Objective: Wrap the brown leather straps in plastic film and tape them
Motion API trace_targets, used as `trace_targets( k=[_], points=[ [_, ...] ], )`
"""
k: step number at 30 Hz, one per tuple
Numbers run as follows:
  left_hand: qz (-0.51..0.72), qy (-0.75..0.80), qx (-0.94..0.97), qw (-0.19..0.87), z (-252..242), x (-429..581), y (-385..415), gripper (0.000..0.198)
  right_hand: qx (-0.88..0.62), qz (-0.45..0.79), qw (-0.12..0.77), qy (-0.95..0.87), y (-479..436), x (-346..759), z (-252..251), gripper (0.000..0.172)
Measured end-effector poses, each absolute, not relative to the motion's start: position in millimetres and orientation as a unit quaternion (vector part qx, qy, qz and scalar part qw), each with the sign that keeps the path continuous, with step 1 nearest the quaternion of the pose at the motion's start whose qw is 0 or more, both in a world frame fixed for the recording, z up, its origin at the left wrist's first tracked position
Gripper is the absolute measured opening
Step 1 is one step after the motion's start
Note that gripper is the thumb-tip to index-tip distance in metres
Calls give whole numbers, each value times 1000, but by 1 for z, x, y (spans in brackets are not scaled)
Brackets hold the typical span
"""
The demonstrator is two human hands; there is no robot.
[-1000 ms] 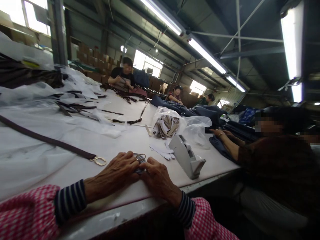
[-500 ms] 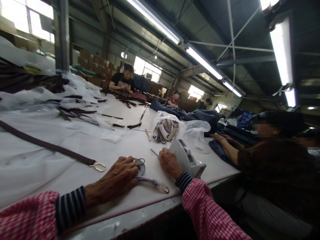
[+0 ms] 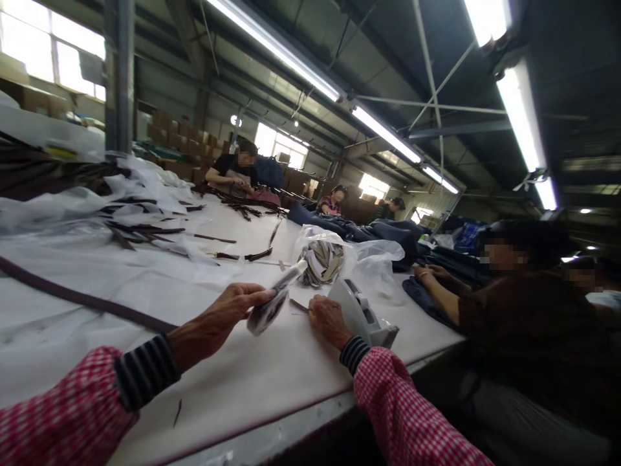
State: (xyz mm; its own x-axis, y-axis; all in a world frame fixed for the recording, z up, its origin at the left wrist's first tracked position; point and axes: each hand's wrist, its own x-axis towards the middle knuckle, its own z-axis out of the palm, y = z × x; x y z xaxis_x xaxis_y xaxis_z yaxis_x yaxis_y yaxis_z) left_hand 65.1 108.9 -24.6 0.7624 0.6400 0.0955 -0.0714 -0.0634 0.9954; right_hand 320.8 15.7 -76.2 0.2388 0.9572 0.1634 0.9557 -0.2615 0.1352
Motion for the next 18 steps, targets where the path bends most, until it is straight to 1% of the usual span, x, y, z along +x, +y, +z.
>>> trace_targets(
  k=[3,8,12,18],
  points=[
    [289,213,646,673,-26,59,115,46,798,106,-33,592,12,318,-78,18],
    [296,218,617,696,-36,48,127,46,811,74,-110,570,7,321,-74,16],
    [287,217,623,695,-45,47,133,45,795,44,-151,586,3,326,-69,16],
    [287,213,622,697,-44,47,126,43,796,72,-195,568,3,323,-76,16]
  ],
)
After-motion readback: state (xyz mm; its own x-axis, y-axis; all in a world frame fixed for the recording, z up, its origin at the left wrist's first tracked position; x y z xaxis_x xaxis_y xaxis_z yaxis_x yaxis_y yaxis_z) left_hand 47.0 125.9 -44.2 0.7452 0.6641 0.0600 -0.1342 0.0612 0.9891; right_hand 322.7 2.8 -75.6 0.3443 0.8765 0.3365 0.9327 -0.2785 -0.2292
